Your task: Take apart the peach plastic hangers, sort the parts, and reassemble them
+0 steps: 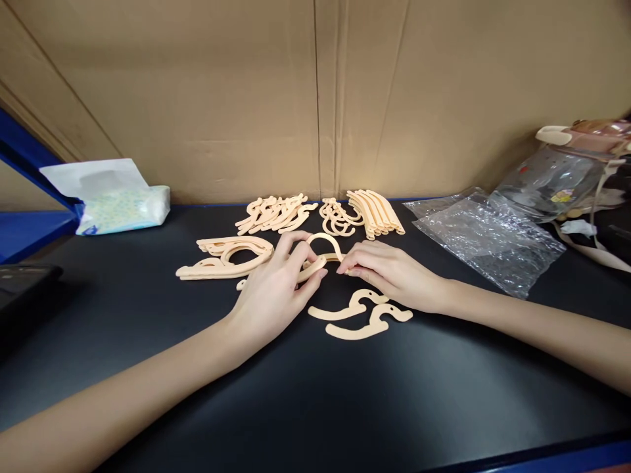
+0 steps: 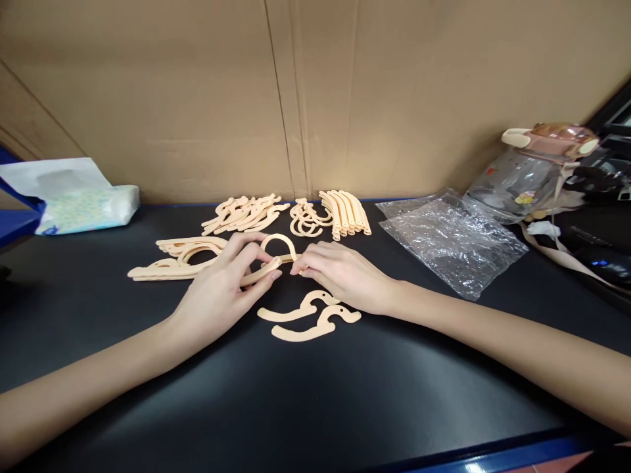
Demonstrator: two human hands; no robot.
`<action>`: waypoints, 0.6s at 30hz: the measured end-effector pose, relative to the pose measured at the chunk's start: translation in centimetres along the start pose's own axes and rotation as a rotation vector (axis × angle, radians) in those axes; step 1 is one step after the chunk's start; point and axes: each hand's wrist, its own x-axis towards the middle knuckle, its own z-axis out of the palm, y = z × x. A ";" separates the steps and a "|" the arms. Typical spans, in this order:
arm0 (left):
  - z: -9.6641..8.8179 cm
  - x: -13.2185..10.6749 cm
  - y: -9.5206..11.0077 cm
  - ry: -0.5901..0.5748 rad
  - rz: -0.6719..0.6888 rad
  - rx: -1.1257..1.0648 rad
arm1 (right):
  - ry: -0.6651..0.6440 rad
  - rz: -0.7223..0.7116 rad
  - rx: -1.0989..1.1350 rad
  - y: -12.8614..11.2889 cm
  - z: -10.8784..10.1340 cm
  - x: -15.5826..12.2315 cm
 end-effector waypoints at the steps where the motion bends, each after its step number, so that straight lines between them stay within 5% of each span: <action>1: -0.1 0.0 0.1 0.002 0.007 0.014 | 0.005 0.003 0.000 0.0 0.1 0.0; 9: -0.7 -0.3 1.0 0.050 0.163 0.014 | 0.111 0.142 0.194 -0.3 -0.2 -0.2; 18: 0.1 -0.4 0.3 -0.131 0.112 -0.259 | 0.076 0.296 0.521 -0.9 -0.1 0.0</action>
